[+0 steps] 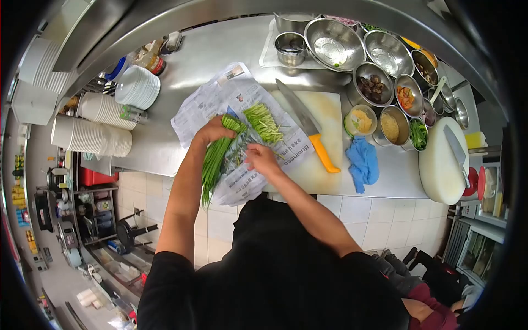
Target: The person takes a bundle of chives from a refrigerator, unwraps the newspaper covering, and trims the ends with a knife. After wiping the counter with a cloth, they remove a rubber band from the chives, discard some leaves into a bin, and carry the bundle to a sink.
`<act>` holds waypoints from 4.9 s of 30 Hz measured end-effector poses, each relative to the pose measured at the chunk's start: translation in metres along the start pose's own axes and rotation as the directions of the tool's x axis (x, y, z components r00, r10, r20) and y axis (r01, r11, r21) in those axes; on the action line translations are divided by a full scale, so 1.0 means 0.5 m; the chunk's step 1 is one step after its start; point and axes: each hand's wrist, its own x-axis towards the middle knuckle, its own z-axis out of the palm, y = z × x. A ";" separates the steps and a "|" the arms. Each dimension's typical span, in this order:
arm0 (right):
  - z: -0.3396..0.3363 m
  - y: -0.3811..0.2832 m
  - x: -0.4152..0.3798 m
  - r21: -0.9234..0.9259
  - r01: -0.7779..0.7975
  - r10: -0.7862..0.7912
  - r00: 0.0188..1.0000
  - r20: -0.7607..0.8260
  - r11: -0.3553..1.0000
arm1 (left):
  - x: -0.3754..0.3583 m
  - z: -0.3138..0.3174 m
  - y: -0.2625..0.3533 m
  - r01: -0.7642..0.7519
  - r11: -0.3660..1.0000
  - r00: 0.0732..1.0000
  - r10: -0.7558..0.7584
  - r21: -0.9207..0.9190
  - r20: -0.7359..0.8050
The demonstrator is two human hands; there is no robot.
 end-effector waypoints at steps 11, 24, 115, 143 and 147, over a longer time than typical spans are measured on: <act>0.179 0.012 0.074 0.096 0.153 -0.104 0.915 -0.391 0.984 | 0.031 -0.074 -0.056 -0.005 0.939 0.942 0.120 -0.345 0.315; 0.261 -0.002 0.072 -0.565 0.222 -0.560 0.628 -0.541 0.795 | 0.000 -0.057 -0.046 -0.087 0.923 0.928 0.212 -0.375 0.308; 0.224 0.058 -0.097 0.554 0.586 -0.317 0.801 -0.508 0.591 | -0.207 0.130 -0.119 -0.338 0.757 0.920 0.392 -0.559 -0.026; -0.422 0.887 -1.611 -0.463 0.878 0.264 -0.478 -0.838 0.119 | -0.525 1.224 0.284 -0.143 0.945 0.472 0.325 -0.293 0.820; -0.414 0.676 -1.865 -0.543 -0.034 -0.077 -0.995 -0.056 0.839 | -0.520 1.195 0.300 -0.314 0.915 0.602 0.398 -0.254 0.692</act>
